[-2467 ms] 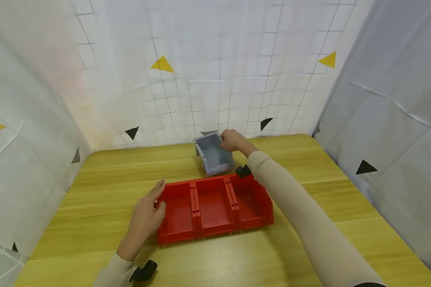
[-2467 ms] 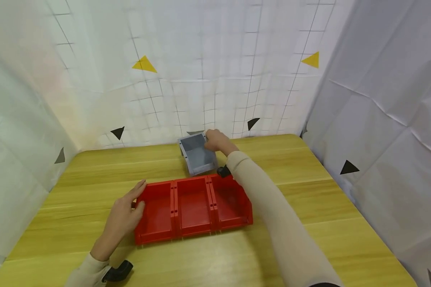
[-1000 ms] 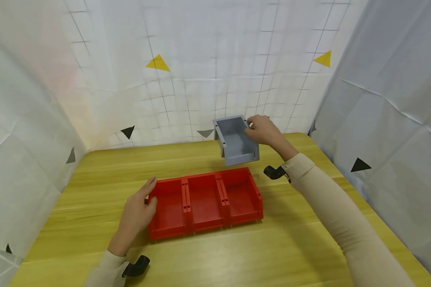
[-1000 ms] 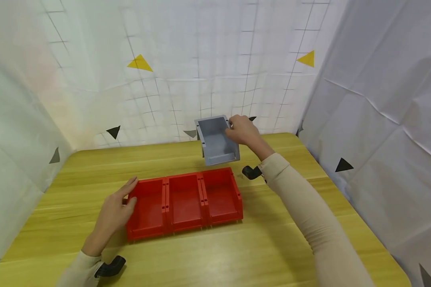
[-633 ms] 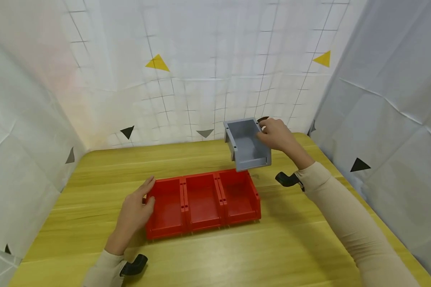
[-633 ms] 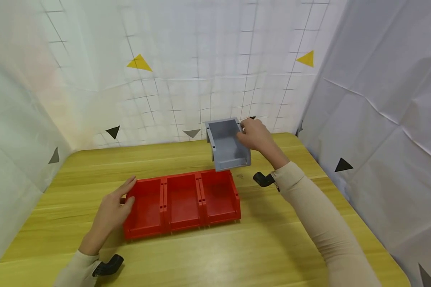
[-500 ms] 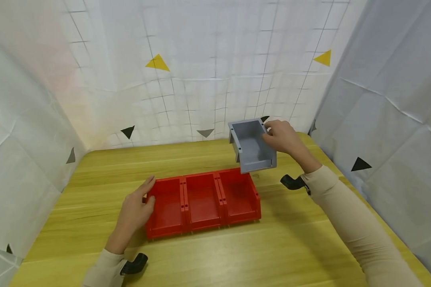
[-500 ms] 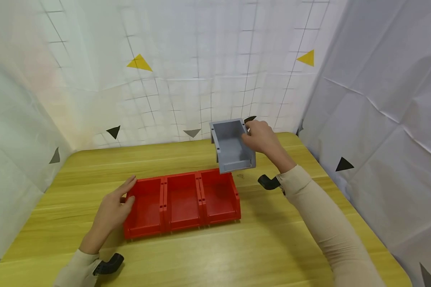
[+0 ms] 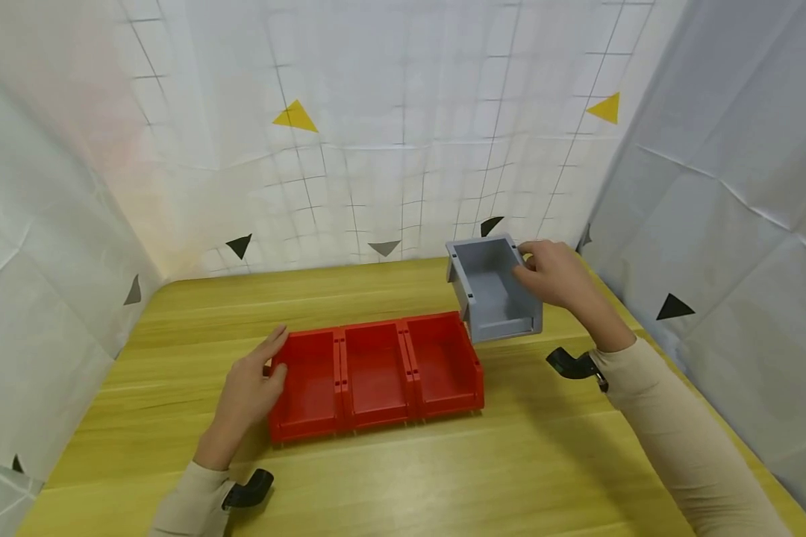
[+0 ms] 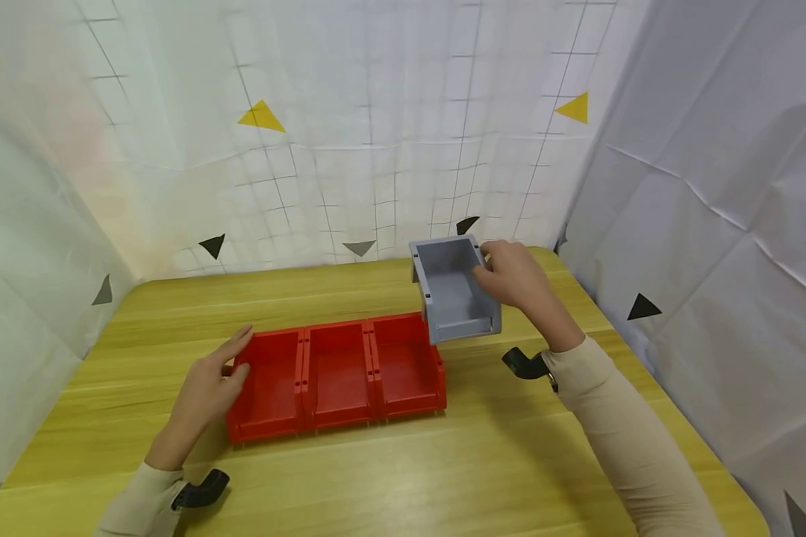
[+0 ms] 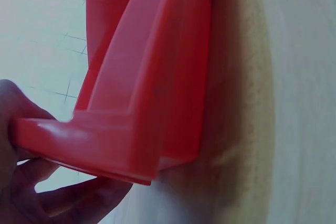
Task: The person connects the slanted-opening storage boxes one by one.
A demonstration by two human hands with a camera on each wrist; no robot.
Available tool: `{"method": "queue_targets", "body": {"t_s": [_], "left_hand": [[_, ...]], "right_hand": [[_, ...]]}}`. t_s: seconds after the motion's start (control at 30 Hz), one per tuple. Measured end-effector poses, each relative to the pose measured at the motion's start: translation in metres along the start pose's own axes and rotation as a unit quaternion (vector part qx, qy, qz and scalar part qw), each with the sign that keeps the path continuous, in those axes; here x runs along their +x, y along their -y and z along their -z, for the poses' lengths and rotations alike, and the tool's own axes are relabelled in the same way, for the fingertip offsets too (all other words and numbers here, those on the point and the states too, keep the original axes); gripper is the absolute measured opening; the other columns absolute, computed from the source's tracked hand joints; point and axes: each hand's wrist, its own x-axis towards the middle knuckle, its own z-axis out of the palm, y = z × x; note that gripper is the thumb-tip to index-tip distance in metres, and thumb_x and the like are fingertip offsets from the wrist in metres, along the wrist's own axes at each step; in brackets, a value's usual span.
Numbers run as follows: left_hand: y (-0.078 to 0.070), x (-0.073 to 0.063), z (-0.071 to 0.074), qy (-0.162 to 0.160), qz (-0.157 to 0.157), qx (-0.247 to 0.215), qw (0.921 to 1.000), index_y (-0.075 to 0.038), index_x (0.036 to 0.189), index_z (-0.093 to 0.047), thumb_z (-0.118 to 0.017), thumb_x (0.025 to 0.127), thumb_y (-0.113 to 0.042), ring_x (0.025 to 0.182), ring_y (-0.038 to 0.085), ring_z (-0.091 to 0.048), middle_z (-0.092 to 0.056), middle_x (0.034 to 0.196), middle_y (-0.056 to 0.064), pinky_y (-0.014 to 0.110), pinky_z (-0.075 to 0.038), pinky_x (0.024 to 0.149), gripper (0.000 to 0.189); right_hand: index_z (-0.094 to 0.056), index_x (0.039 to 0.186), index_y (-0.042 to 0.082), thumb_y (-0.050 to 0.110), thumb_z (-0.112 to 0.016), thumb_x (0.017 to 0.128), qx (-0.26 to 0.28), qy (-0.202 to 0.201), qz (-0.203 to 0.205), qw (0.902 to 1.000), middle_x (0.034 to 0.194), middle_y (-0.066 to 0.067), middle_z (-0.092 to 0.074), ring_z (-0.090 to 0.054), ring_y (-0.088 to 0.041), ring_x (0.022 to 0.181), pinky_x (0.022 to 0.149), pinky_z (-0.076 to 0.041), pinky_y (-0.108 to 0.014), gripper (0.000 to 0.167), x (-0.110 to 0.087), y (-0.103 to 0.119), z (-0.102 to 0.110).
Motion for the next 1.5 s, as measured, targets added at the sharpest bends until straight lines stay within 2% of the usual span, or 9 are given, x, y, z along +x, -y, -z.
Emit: {"method": "queue_targets", "body": {"t_s": [0.23, 0.3, 0.4, 0.57, 0.7, 0.87, 1.0, 1.2, 1.5], "left_hand": [[0.000, 0.001, 0.002, -0.001, 0.005, 0.009, 0.9999, -0.004, 0.155, -0.049, -0.055, 0.098, -0.003, 0.081, 0.026, -0.063, -0.045, 0.159, 0.006, 0.030, -0.044, 0.051, 0.057], [0.000, 0.001, 0.002, 0.001, 0.007, 0.009, 0.9999, -0.004, 0.155, -0.049, -0.055, 0.098, -0.004, 0.082, 0.026, -0.063, -0.045, 0.160, 0.006, 0.030, -0.044, 0.052, 0.057], [0.000, 0.001, 0.001, 0.001, 0.007, 0.008, 0.9999, -0.005, 0.155, -0.049, -0.054, 0.098, -0.004, 0.074, 0.023, -0.058, -0.045, 0.160, 0.006, 0.030, -0.042, 0.050, 0.057], [0.002, 0.001, 0.001, -0.002, 0.005, 0.005, 1.0000, -0.004, 0.155, -0.049, -0.054, 0.098, -0.003, 0.063, 0.019, -0.051, -0.045, 0.160, 0.006, 0.029, -0.040, 0.046, 0.058], [0.002, 0.001, -0.001, -0.003, 0.003, 0.001, 1.0000, -0.003, 0.155, -0.049, -0.054, 0.097, -0.003, 0.064, 0.020, -0.053, -0.045, 0.160, 0.006, 0.029, -0.041, 0.046, 0.058], [0.002, 0.001, -0.001, -0.005, 0.006, 0.000, 1.0000, -0.003, 0.155, -0.049, -0.054, 0.097, -0.003, 0.067, 0.021, -0.055, -0.046, 0.160, 0.007, 0.029, -0.041, 0.047, 0.058], [0.002, 0.002, -0.001, -0.008, 0.007, 0.005, 0.9999, -0.003, 0.155, -0.049, -0.054, 0.097, -0.003, 0.068, 0.021, -0.055, -0.046, 0.159, 0.006, 0.029, -0.041, 0.047, 0.058], [0.002, 0.002, -0.001, -0.009, 0.011, 0.003, 0.9999, -0.003, 0.154, -0.049, -0.054, 0.097, -0.002, 0.060, 0.020, -0.050, -0.046, 0.159, 0.006, 0.029, -0.039, 0.045, 0.058], [0.002, 0.002, -0.002, -0.012, 0.015, -0.004, 0.9998, -0.004, 0.154, -0.050, -0.055, 0.097, -0.002, 0.050, 0.019, -0.042, -0.046, 0.159, 0.005, 0.028, -0.037, 0.042, 0.058]], "right_hand": [[-0.056, 0.077, 0.006, 0.004, -0.059, 0.093, -0.004, -0.023, 0.041, 0.9989, 0.053, 0.007, -0.025, -0.024, -0.012, 0.048, 0.054, -0.027, -0.035, 0.017, -0.017, -0.011, -0.002], [-0.045, 0.069, 0.010, 0.003, -0.061, 0.093, -0.010, -0.023, 0.046, 0.9986, 0.053, 0.007, -0.024, -0.024, -0.011, 0.048, 0.054, -0.027, -0.034, 0.030, -0.023, -0.015, -0.003], [-0.040, 0.069, 0.012, 0.005, -0.061, 0.095, -0.016, -0.013, 0.040, 0.9990, 0.054, 0.007, -0.025, -0.024, -0.011, 0.048, 0.053, -0.026, -0.033, 0.034, -0.028, -0.019, -0.005], [-0.054, 0.081, 0.005, 0.006, -0.059, 0.097, -0.005, 0.017, 0.007, 0.9998, 0.054, 0.006, -0.028, -0.026, -0.012, 0.048, 0.052, -0.027, -0.033, 0.017, -0.034, -0.023, -0.011], [-0.055, 0.084, 0.000, 0.005, -0.058, 0.098, 0.005, 0.035, -0.011, 0.9993, 0.053, 0.005, -0.028, -0.026, -0.012, 0.048, 0.052, -0.029, -0.033, 0.015, -0.037, -0.025, -0.017], [-0.063, 0.101, -0.007, 0.006, -0.060, 0.098, 0.012, 0.044, -0.017, 0.9988, 0.054, 0.004, -0.031, -0.028, -0.013, 0.048, 0.051, -0.029, -0.033, 0.013, -0.040, -0.028, -0.023], [-0.059, 0.086, 0.002, 0.006, -0.061, 0.096, -0.001, 0.043, 0.003, 0.9991, 0.054, 0.005, -0.030, -0.029, -0.012, 0.049, 0.052, -0.028, -0.033, 0.011, -0.041, -0.031, -0.029], [-0.056, 0.083, 0.004, 0.004, -0.059, 0.095, 0.014, 0.044, 0.001, 0.9990, 0.054, 0.005, -0.029, -0.028, -0.012, 0.049, 0.053, -0.028, -0.033, 0.012, -0.043, -0.033, -0.037], [-0.045, 0.073, 0.011, 0.003, -0.062, 0.095, 0.026, 0.036, 0.011, 0.9990, 0.055, 0.006, -0.028, -0.028, -0.011, 0.049, 0.053, -0.029, -0.033, 0.028, -0.042, -0.039, -0.040]]}}
